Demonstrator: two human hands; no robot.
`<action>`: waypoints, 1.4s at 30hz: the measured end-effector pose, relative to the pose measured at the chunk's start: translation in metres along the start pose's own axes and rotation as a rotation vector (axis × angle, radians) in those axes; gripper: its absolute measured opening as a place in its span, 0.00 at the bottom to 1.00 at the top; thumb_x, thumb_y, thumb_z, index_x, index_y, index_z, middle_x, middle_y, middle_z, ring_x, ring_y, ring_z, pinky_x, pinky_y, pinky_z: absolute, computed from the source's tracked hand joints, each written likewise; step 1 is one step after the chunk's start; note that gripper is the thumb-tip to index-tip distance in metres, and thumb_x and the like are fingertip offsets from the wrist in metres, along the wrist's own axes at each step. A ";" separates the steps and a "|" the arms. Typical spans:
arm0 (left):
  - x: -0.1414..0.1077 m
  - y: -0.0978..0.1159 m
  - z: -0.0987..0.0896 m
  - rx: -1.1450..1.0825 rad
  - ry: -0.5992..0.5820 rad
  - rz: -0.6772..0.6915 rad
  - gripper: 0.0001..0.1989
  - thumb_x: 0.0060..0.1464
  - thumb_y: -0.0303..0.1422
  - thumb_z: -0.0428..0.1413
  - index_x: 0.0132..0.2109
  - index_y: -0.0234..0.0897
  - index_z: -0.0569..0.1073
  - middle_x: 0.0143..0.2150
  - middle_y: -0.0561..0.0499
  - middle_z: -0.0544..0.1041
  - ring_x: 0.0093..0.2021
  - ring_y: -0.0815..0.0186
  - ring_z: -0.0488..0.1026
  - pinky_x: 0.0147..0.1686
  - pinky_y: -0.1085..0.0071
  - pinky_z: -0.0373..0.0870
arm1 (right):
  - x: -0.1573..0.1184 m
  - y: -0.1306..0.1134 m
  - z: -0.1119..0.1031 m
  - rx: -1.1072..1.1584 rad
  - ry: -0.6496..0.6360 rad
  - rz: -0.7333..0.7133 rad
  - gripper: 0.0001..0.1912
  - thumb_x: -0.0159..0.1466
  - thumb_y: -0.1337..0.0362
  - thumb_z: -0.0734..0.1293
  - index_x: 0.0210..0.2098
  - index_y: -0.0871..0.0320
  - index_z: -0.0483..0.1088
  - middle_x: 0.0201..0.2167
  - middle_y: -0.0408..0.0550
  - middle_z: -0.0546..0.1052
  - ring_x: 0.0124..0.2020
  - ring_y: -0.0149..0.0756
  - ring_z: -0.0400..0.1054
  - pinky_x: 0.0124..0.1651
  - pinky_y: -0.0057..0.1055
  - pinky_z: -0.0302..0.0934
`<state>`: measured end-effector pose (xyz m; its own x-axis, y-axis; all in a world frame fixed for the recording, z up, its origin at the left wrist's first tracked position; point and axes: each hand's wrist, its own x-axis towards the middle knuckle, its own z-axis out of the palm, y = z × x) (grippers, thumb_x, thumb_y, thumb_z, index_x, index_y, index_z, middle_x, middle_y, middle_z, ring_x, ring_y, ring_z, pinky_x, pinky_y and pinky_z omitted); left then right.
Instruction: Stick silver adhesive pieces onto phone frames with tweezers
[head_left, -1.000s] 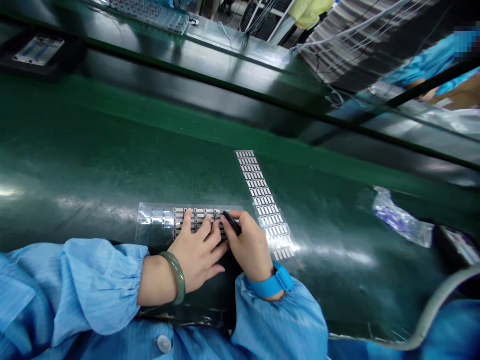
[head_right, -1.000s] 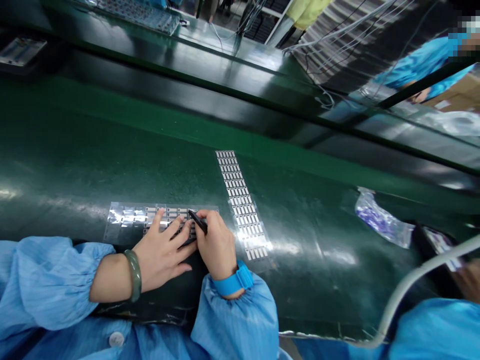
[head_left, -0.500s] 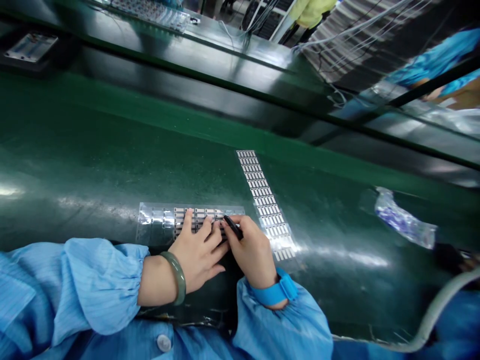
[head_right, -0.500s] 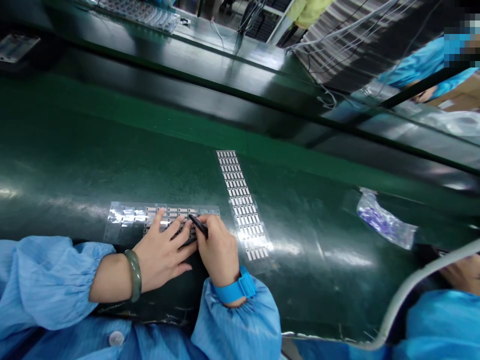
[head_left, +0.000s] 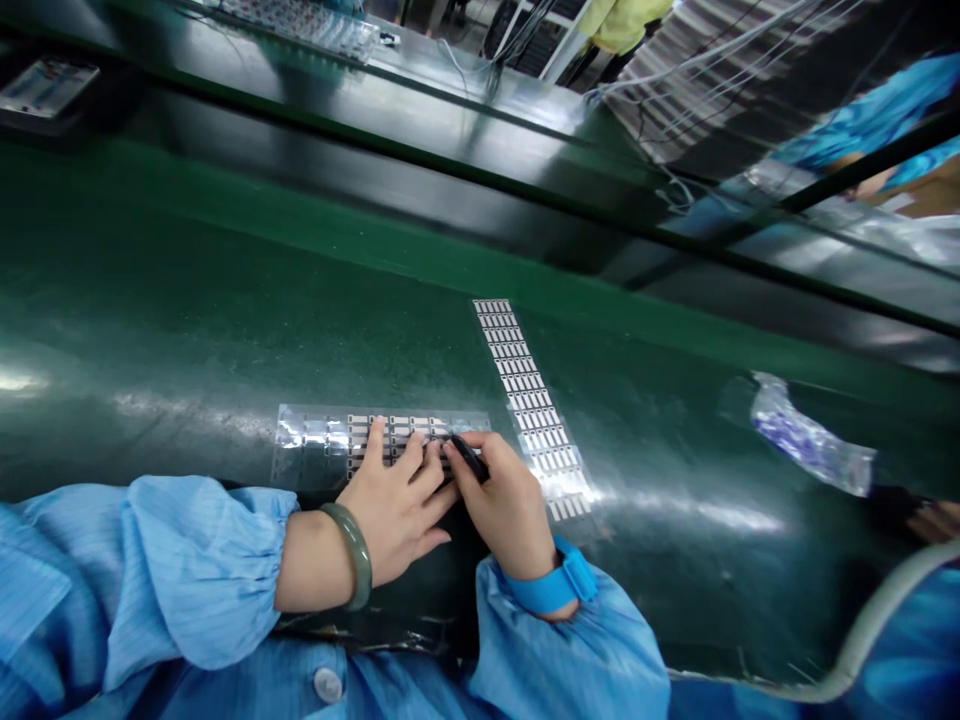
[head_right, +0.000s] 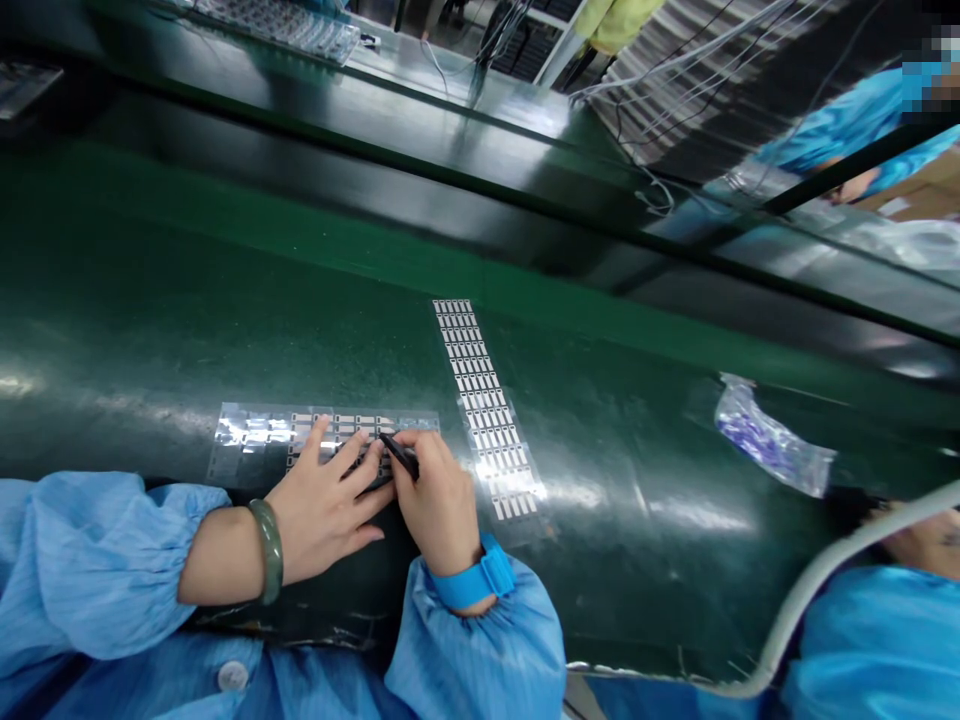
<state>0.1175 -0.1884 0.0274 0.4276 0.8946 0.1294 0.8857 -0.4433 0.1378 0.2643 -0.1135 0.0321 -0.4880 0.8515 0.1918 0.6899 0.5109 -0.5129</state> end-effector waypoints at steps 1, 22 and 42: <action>0.000 0.000 0.000 -0.001 0.002 0.000 0.25 0.62 0.45 0.42 0.60 0.38 0.62 0.60 0.40 0.63 0.60 0.45 0.56 0.53 0.32 0.50 | -0.001 0.000 -0.001 0.004 0.033 0.004 0.06 0.64 0.60 0.61 0.35 0.55 0.66 0.30 0.44 0.73 0.30 0.34 0.69 0.33 0.29 0.63; -0.001 0.001 -0.001 -0.006 -0.004 -0.009 0.26 0.61 0.46 0.43 0.61 0.39 0.59 0.60 0.40 0.63 0.60 0.46 0.56 0.53 0.32 0.50 | -0.015 0.003 -0.003 0.067 0.075 0.082 0.06 0.64 0.60 0.61 0.38 0.55 0.66 0.32 0.45 0.75 0.32 0.35 0.71 0.34 0.29 0.65; 0.000 0.000 -0.004 -0.010 -0.029 0.000 0.27 0.61 0.47 0.43 0.62 0.40 0.58 0.60 0.39 0.63 0.61 0.46 0.55 0.53 0.32 0.50 | -0.024 -0.008 -0.012 0.091 0.092 0.197 0.08 0.63 0.57 0.63 0.37 0.54 0.68 0.31 0.44 0.76 0.29 0.34 0.71 0.33 0.28 0.65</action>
<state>0.1171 -0.1882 0.0310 0.4324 0.8960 0.1010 0.8842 -0.4433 0.1474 0.2769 -0.1372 0.0416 -0.2949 0.9431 0.1535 0.7141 0.3243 -0.6204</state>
